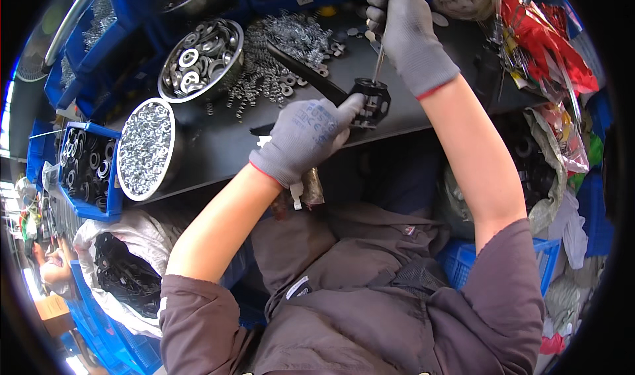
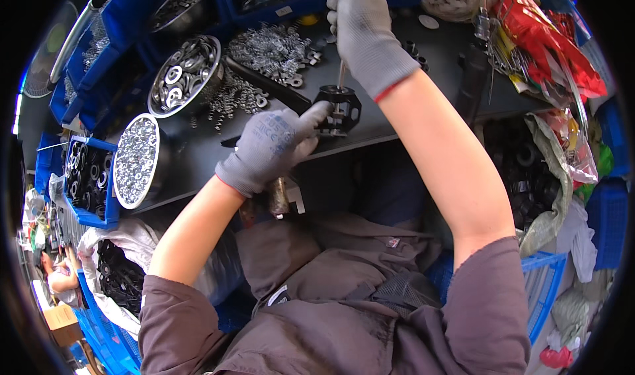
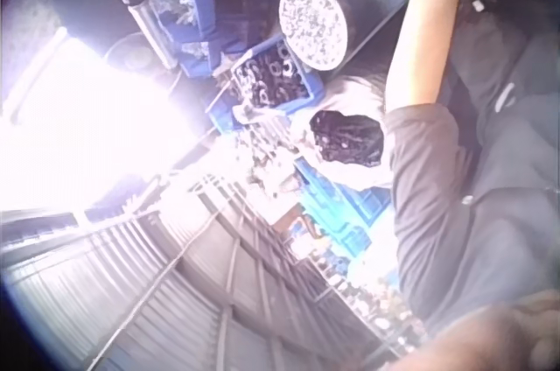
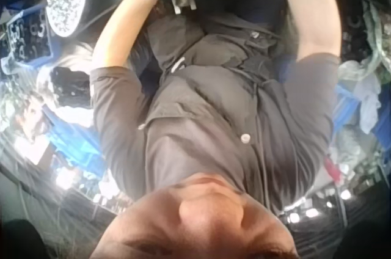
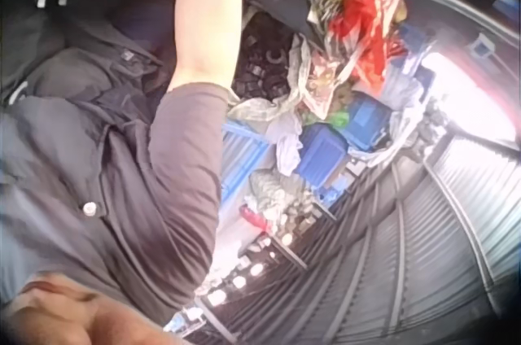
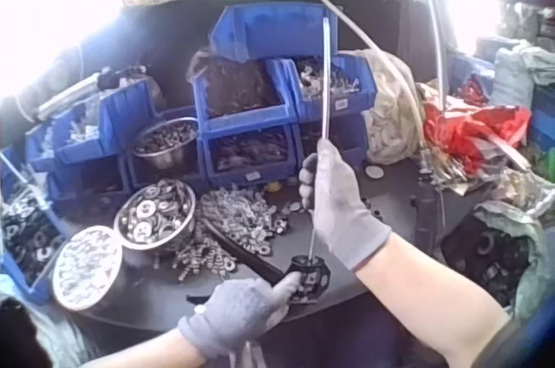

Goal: The person assembles components onto a metal tube by hand, attaching washers, brackets, plastic parts, and pins, then secures them with an electric screwdriver.

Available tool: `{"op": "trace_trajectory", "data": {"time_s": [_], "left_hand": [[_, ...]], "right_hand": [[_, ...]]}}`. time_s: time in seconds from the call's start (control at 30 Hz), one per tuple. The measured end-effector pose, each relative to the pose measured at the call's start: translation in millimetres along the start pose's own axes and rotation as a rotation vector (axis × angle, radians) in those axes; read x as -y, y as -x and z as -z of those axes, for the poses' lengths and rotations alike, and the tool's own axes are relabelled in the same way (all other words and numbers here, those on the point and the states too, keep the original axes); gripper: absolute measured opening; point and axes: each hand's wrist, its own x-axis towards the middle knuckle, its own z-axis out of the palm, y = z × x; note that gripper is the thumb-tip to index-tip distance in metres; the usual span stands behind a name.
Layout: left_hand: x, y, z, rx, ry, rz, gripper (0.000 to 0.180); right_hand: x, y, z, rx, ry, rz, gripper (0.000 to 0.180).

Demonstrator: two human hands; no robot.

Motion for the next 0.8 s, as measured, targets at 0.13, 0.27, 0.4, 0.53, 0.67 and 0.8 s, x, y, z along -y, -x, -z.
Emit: {"op": "trace_trajectory", "data": {"time_s": [0.13,0.27,0.4,0.53,0.67,0.8], "left_hand": [[-7,7,35,-0.015,-0.004,-0.002,0.044],[-24,34,101,-0.039,0.287,-0.113,0.053],[-35,86,137,-0.126,0.776,-0.074,0.058],[-50,127,182,-0.064,1.586,0.109,0.063],[-40,198,155,-0.244,2.210,-0.098,0.063],[-63,234,160,-0.187,2.290,-0.209,0.060]], "right_hand": [[29,18,7,0.255,0.534,0.414,0.022],[62,32,-20,0.347,0.841,1.204,0.045],[83,52,-55,0.556,1.019,1.194,0.016],[86,73,-66,0.634,1.073,1.396,0.023],[88,120,-76,0.978,0.884,1.409,0.025],[84,164,-67,1.072,0.792,1.423,0.027]]}}
